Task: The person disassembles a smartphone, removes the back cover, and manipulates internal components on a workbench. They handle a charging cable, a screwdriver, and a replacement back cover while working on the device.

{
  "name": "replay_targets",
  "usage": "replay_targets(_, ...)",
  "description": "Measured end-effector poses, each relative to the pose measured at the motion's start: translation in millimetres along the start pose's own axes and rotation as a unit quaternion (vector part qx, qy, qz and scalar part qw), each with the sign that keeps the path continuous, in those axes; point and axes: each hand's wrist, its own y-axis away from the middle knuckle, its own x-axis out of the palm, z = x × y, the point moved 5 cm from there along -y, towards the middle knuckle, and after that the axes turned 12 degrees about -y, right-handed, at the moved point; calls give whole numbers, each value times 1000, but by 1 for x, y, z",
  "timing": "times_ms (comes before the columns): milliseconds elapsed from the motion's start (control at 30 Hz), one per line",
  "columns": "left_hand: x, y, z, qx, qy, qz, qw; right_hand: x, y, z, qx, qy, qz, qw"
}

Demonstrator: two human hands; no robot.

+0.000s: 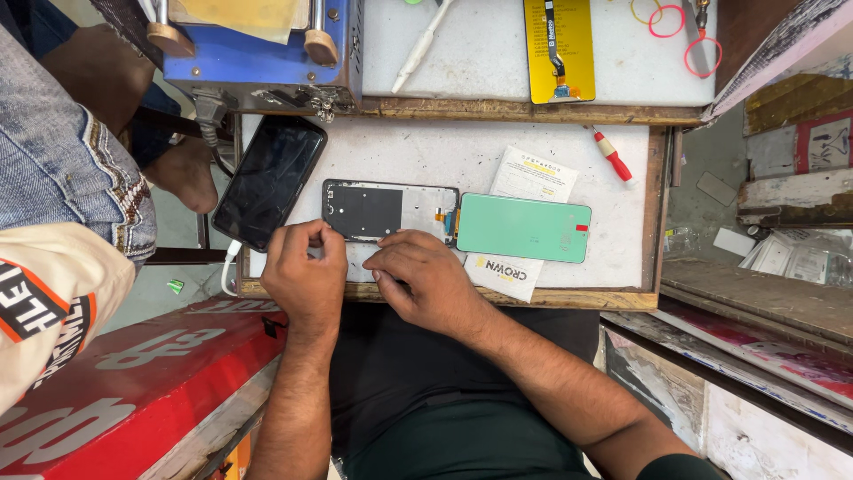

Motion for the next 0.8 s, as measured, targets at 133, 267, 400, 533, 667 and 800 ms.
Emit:
replay_targets(133, -2, -1, 5, -55, 67, 27, 996, -2, -1, 2, -4, 3, 1, 1000)
replay_targets(267, -4, -3, 9, -75, 121, 47, 989, -2, -1, 2, 1, -1, -4, 1000)
replay_targets(400, -3, -6, 15, -88, 150, 87, 981, -2, -1, 2, 1, -9, -4, 1000)
replay_targets(533, -4, -7, 18, -97, 155, 96, 978, -2, -1, 2, 1, -6, -6, 1000)
replay_targets(667, -3, -6, 18, -95, 162, 96, 978, -2, 0, 0, -1, -3, -6, 1000)
replay_targets(800, -2, -6, 17, -85, 154, 91, 980, -1, 0, -1, -1, -2, -2, 1000)
